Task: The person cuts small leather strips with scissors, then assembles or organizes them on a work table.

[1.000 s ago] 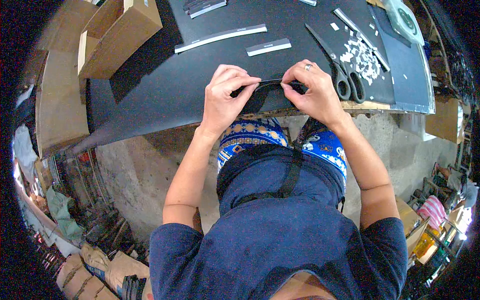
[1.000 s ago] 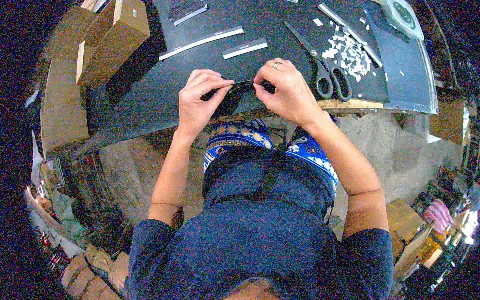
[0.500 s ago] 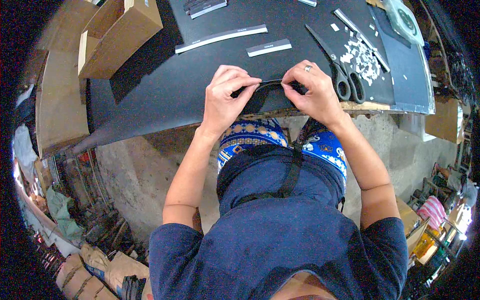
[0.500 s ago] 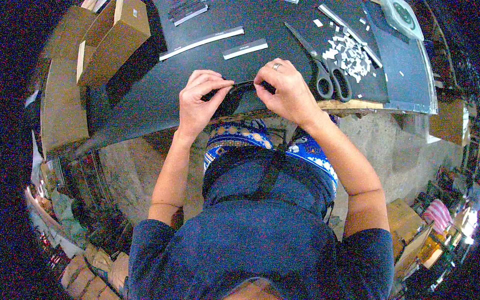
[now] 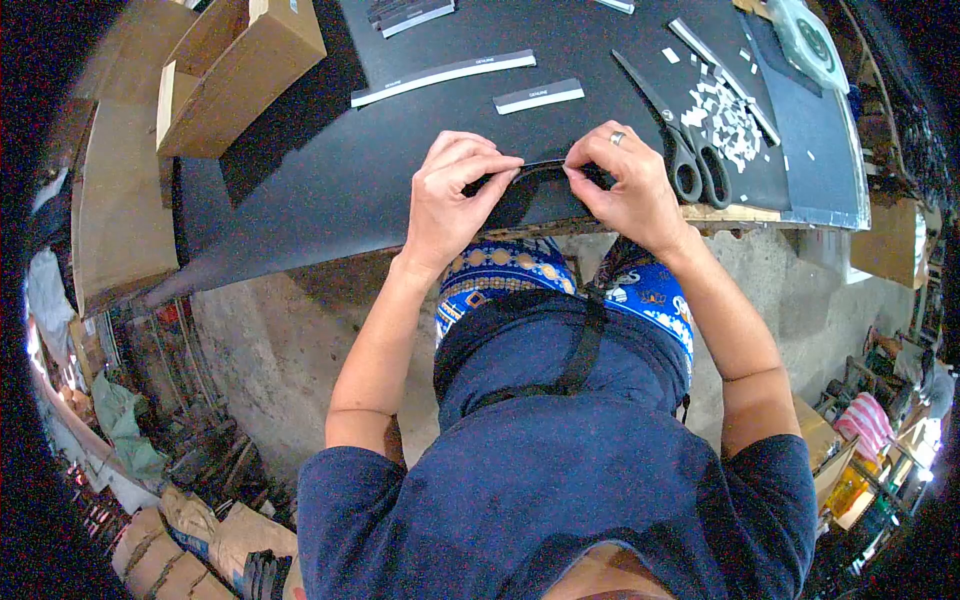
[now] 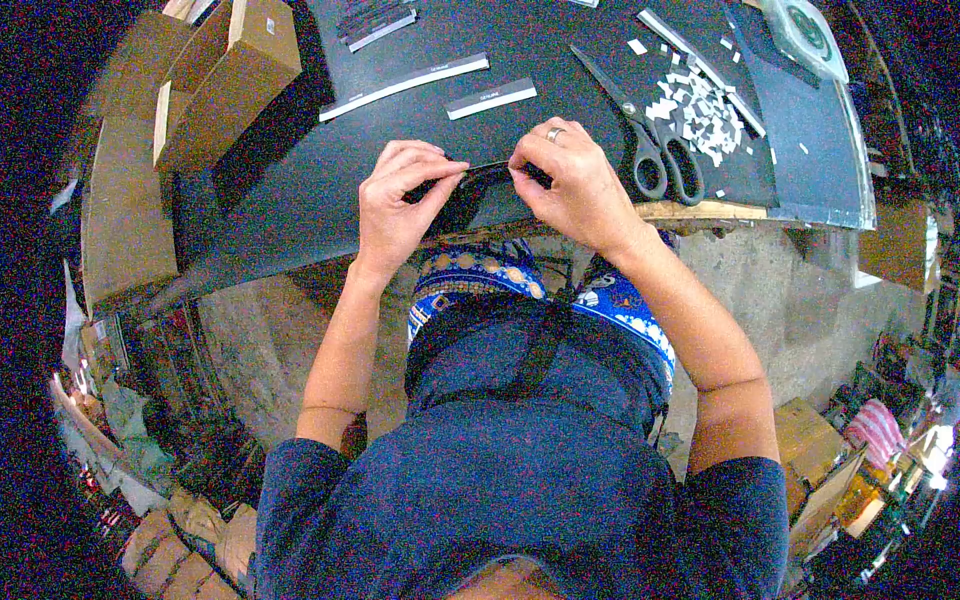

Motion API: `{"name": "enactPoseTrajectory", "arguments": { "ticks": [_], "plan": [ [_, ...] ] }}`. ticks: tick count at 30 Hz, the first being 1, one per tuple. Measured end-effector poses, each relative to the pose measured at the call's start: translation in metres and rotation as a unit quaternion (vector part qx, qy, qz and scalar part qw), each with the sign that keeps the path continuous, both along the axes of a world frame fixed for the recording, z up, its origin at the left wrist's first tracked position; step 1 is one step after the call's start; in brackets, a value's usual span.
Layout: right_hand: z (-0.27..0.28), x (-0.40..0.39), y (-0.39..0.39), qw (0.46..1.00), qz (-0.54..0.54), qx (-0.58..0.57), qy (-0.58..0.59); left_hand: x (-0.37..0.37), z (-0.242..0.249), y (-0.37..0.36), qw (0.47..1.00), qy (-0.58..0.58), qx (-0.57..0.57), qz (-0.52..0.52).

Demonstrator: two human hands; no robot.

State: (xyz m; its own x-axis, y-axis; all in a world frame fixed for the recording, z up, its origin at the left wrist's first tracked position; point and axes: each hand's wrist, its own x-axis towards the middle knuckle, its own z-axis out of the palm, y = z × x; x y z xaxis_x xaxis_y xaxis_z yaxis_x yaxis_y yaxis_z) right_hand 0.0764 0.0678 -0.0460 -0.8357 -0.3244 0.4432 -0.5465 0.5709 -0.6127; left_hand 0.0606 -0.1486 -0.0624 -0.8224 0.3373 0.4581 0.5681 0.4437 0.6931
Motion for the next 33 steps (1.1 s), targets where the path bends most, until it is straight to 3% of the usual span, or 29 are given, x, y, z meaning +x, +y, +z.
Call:
{"name": "enactPoseTrajectory", "arguments": {
  "ticks": [11,13,18,23,25,28,29,31,33],
  "plan": [
    [-0.001,0.0,-0.001,0.996,-0.009,-0.053,-0.069,-0.004,0.012,0.006,1.0,-0.026,0.01,-0.008],
    [0.0,0.0,0.0,0.996,0.0,-0.057,-0.073,-0.005,0.009,0.015,0.997,-0.006,-0.014,-0.073],
    [-0.002,0.0,0.003,0.995,0.003,-0.06,-0.074,-0.004,-0.002,0.031,0.997,0.045,-0.045,-0.048],
    [-0.002,0.0,0.011,0.996,0.002,-0.039,-0.08,-0.005,0.002,0.03,0.998,0.011,-0.043,-0.048],
    [0.004,0.0,0.013,0.983,0.0,-0.115,-0.146,-0.005,0.007,0.031,0.998,-0.004,-0.032,-0.056],
    [0.013,-0.001,0.021,0.97,-0.016,-0.157,-0.184,-0.008,0.018,0.031,0.978,-0.188,0.041,-0.081],
    [0.018,-0.001,0.023,0.96,-0.019,-0.181,-0.212,-0.01,0.023,0.031,0.978,-0.186,0.04,-0.085],
    [0.027,-0.001,0.028,0.956,-0.023,-0.182,-0.23,-0.012,0.032,0.031,0.893,-0.428,0.104,-0.091],
    [0.033,0.0,0.033,0.944,-0.001,-0.182,-0.274,-0.015,0.037,0.032,0.889,-0.441,0.087,-0.093]
  ]
}}
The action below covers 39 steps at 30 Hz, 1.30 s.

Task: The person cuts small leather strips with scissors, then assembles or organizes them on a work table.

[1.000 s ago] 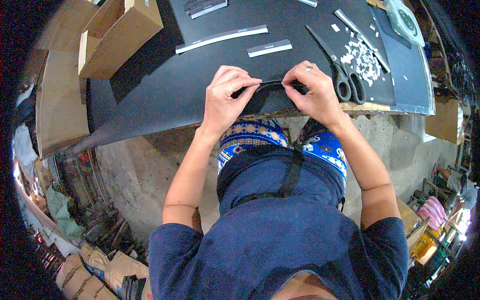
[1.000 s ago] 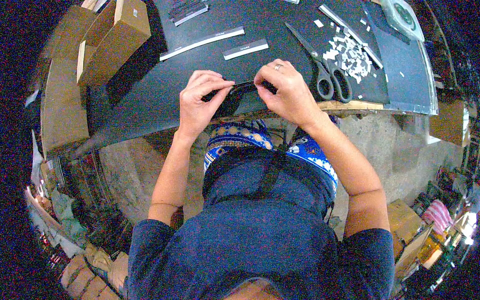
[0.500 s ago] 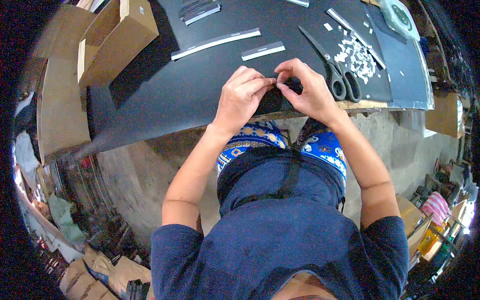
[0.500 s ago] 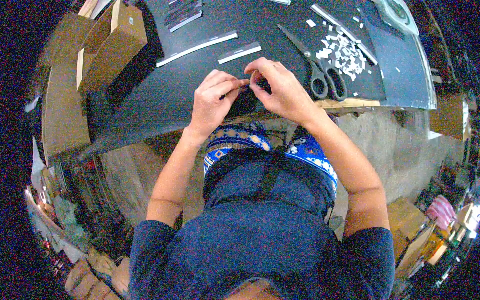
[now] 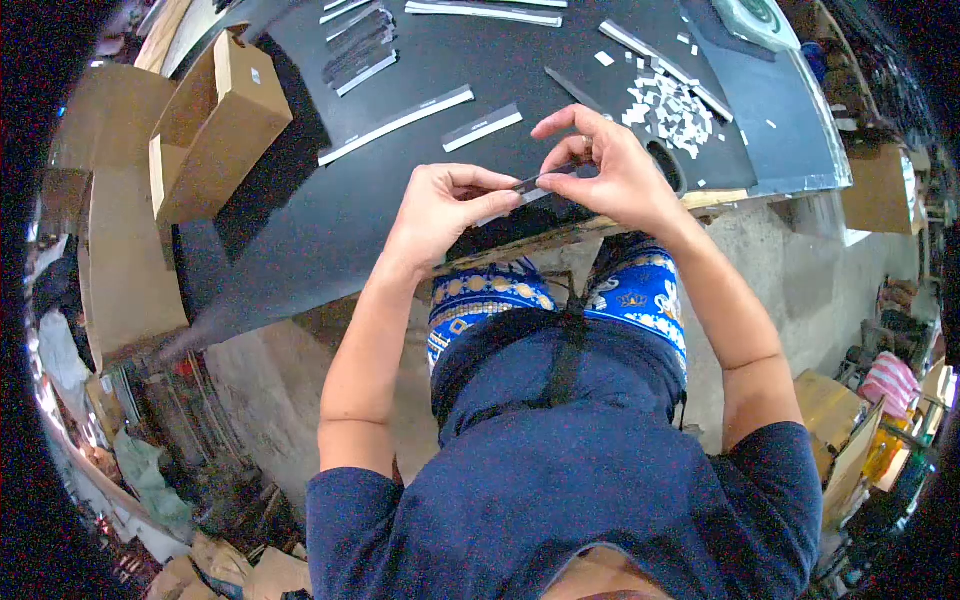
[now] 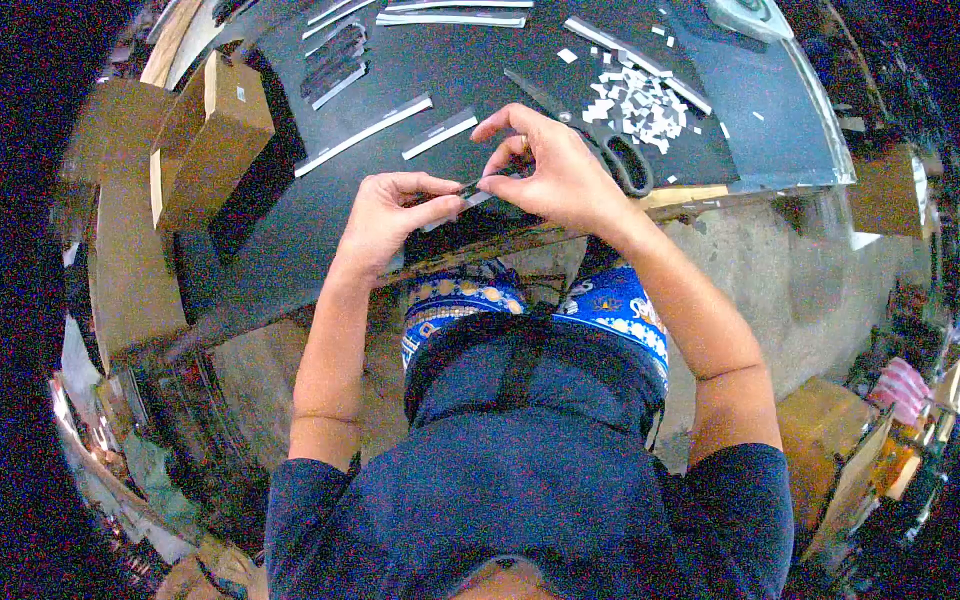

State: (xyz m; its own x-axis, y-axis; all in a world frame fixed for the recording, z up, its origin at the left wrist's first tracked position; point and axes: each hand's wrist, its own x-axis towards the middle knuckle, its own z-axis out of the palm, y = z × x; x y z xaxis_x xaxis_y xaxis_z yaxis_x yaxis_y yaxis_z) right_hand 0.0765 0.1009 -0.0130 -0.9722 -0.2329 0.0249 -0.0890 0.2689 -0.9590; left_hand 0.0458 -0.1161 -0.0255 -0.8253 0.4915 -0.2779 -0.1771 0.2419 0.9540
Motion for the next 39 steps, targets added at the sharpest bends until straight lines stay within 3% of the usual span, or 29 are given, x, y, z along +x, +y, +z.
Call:
{"name": "enactPoseTrajectory", "arguments": {
  "ticks": [5,10,18,20,21,22,24,28,30,33,37,39],
  "plan": [
    [0.005,0.008,0.011,1.0,0.005,0.001,0.013,0.001,0.007,0.009,0.998,-0.039,0.038,-0.011],
    [-0.003,0.015,0.017,0.995,-0.031,-0.078,-0.058,0.003,0.008,0.019,0.997,-0.04,0.058,-0.019],
    [-0.006,0.015,0.027,0.993,-0.053,-0.107,-0.008,0.0,0.004,0.041,0.995,-0.052,0.087,-0.021],
    [0.006,0.016,0.041,0.968,-0.124,0.161,0.145,-0.005,0.002,0.04,0.988,-0.097,0.123,0.02],
    [0.006,0.019,0.054,0.919,-0.129,0.296,0.226,-0.009,0.0,0.039,0.988,-0.097,0.115,0.033],
    [0.004,0.024,0.06,0.888,-0.163,0.361,0.234,-0.012,0.0,0.038,0.988,-0.096,0.116,0.032],
    [0.002,0.029,0.066,0.916,-0.158,0.356,0.093,-0.015,0.0,0.038,0.981,-0.13,0.129,0.056],
    [-0.016,0.025,0.067,0.882,-0.134,0.429,0.143,-0.02,-0.003,0.045,0.973,-0.169,0.151,0.04],
    [-0.012,0.022,0.066,0.877,-0.118,0.459,0.085,-0.019,-0.001,0.049,0.973,-0.168,0.151,0.037],
    [-0.006,0.013,0.067,0.875,-0.104,0.472,0.035,-0.023,0.0,0.053,0.975,-0.163,0.148,0.024],
    [-0.004,0.014,0.085,0.896,-0.101,0.424,0.08,-0.03,0.0,0.057,0.979,-0.149,0.14,0.006],
    [0.007,0.023,0.093,0.964,-0.133,0.226,-0.048,-0.031,0.003,0.058,0.978,-0.153,0.141,0.008]
  ]
}}
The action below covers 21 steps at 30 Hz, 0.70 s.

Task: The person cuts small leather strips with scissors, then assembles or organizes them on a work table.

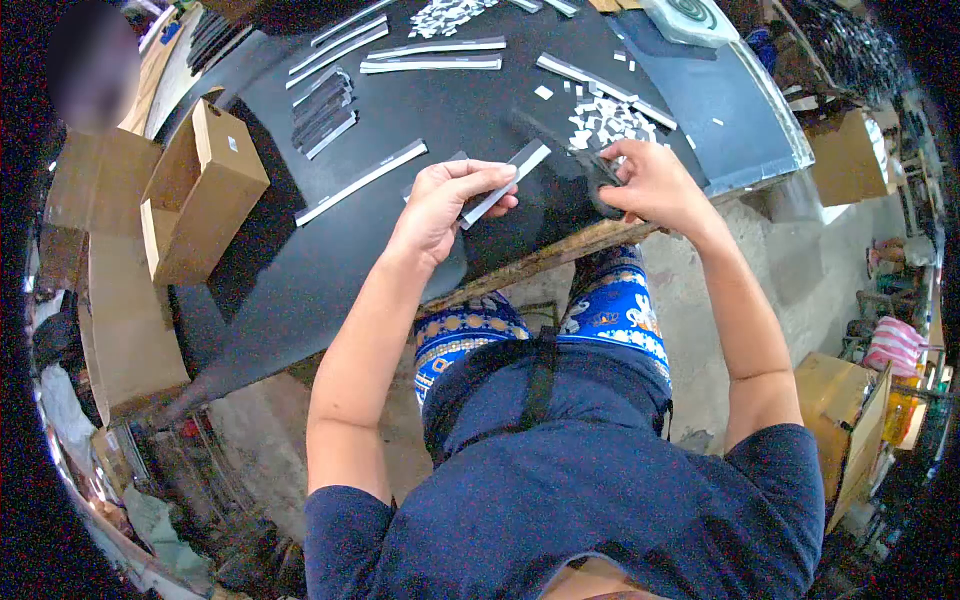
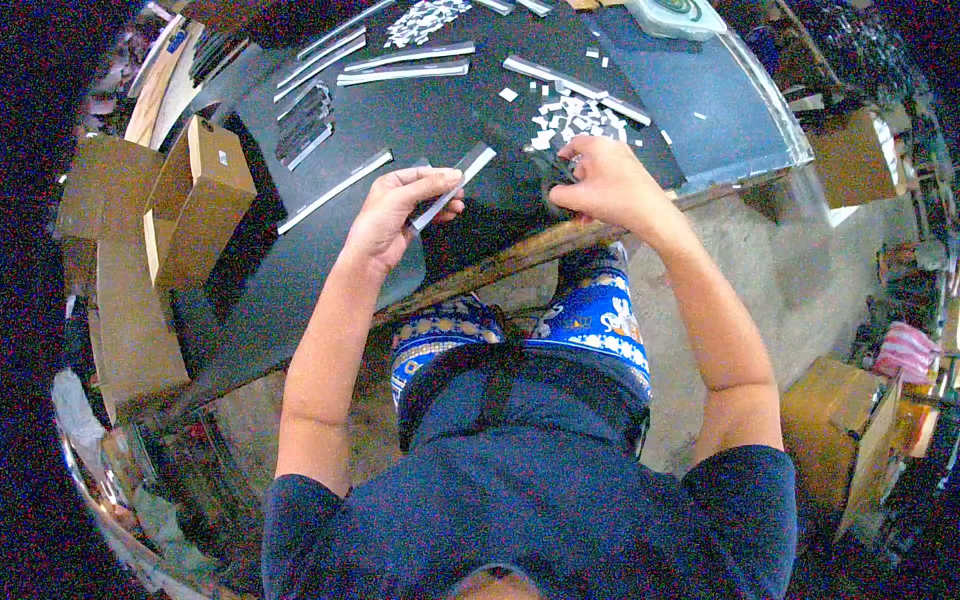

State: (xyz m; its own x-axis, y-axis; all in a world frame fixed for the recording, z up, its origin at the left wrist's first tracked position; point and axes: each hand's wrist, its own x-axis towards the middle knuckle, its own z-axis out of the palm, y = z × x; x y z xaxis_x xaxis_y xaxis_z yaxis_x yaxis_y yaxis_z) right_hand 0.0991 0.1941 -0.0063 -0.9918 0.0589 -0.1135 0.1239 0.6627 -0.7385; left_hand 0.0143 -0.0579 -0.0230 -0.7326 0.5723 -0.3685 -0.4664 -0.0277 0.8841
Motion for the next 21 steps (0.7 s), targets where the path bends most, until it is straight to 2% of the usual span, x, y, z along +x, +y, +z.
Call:
{"name": "enactPoseTrajectory", "arguments": {
  "ticks": [1,3,4,5,8,9,12,21],
  "plan": [
    [0.0,0.005,0.002,1.0,0.001,0.001,0.0,-0.001,0.001,0.001,1.0,-0.004,-0.001,-0.001],
    [0.001,0.017,0.004,0.982,-0.083,-0.172,-0.018,-0.005,-0.002,0.004,1.0,-0.006,0.006,-0.004],
    [0.021,0.025,-0.006,0.97,-0.11,-0.21,-0.053,-0.007,-0.003,0.005,1.0,-0.008,0.012,-0.007],
    [0.021,0.035,-0.01,0.97,-0.112,-0.209,-0.053,-0.008,-0.003,0.008,1.0,-0.009,0.013,-0.009],
    [0.015,0.059,-0.017,0.907,-0.125,-0.391,-0.096,-0.01,-0.003,0.016,1.0,-0.014,0.012,-0.015],
    [0.015,0.065,-0.021,0.898,-0.125,-0.409,-0.103,-0.01,-0.004,0.019,1.0,-0.011,0.017,-0.021],
    [0.008,0.078,-0.027,0.915,-0.104,-0.377,-0.095,-0.009,-0.002,0.026,0.999,-0.014,0.025,-0.033],
    [0.016,0.067,-0.035,0.923,-0.099,-0.356,-0.106,-0.002,0.001,0.034,0.997,-0.029,0.023,-0.066]
  ]
}}
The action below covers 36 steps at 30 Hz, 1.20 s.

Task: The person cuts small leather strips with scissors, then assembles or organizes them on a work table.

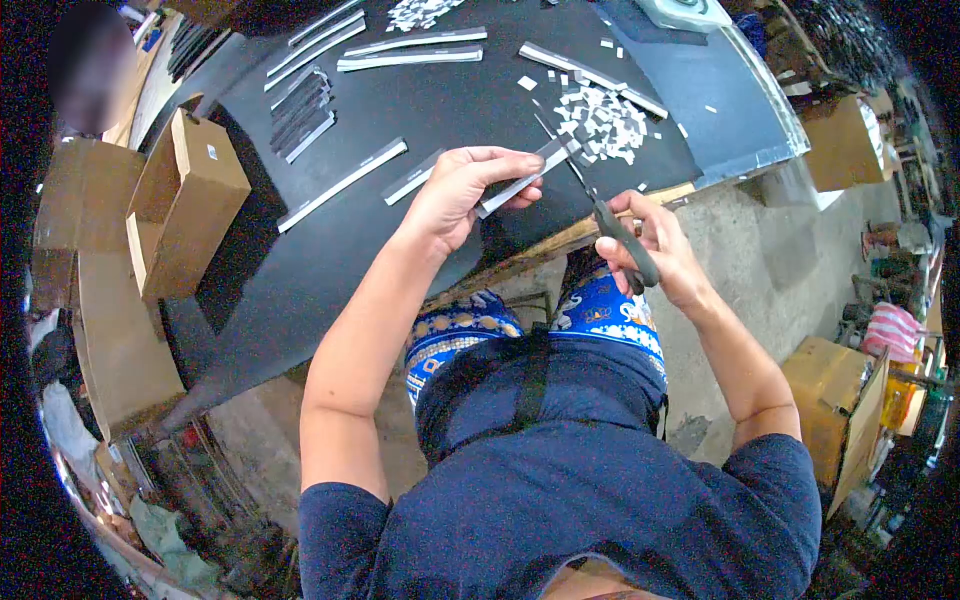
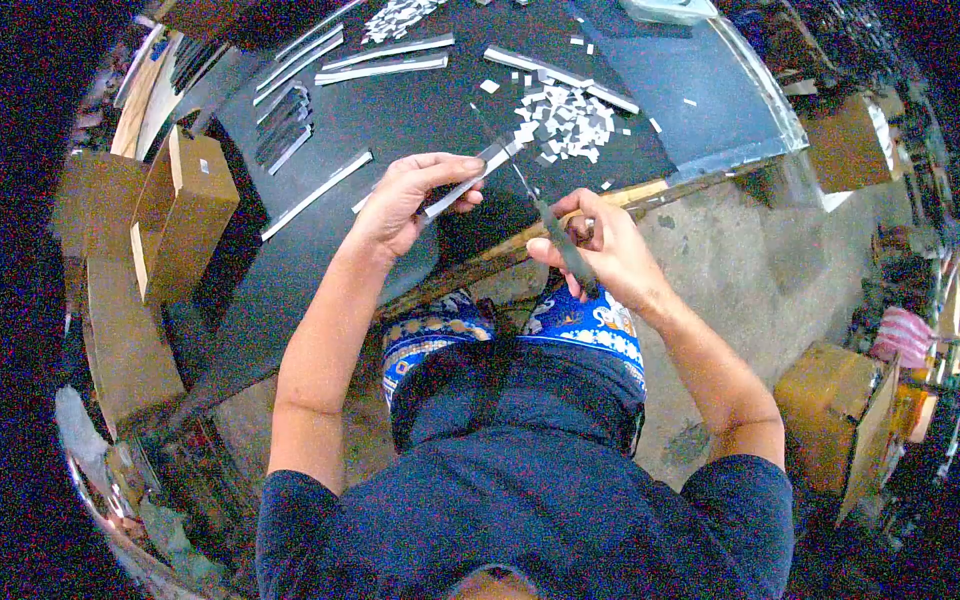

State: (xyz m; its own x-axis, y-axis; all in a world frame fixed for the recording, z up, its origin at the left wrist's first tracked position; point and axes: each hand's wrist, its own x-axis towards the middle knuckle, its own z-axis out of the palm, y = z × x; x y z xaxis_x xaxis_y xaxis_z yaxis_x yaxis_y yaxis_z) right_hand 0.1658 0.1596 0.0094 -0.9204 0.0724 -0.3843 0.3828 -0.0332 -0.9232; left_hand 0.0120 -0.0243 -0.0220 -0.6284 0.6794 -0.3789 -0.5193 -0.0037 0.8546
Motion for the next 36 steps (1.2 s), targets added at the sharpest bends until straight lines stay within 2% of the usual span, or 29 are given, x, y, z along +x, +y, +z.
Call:
{"name": "enactPoseTrajectory", "arguments": {
  "ticks": [14,36],
  "plan": [
    [-0.003,-0.006,0.0,1.0,-0.002,0.002,0.007,-0.001,-0.002,0.001,1.0,-0.015,-0.006,-0.016],
    [-0.012,0.001,0.016,0.996,-0.066,-0.054,-0.023,-0.014,-0.016,0.026,0.997,-0.042,0.002,-0.058]
  ]
}}
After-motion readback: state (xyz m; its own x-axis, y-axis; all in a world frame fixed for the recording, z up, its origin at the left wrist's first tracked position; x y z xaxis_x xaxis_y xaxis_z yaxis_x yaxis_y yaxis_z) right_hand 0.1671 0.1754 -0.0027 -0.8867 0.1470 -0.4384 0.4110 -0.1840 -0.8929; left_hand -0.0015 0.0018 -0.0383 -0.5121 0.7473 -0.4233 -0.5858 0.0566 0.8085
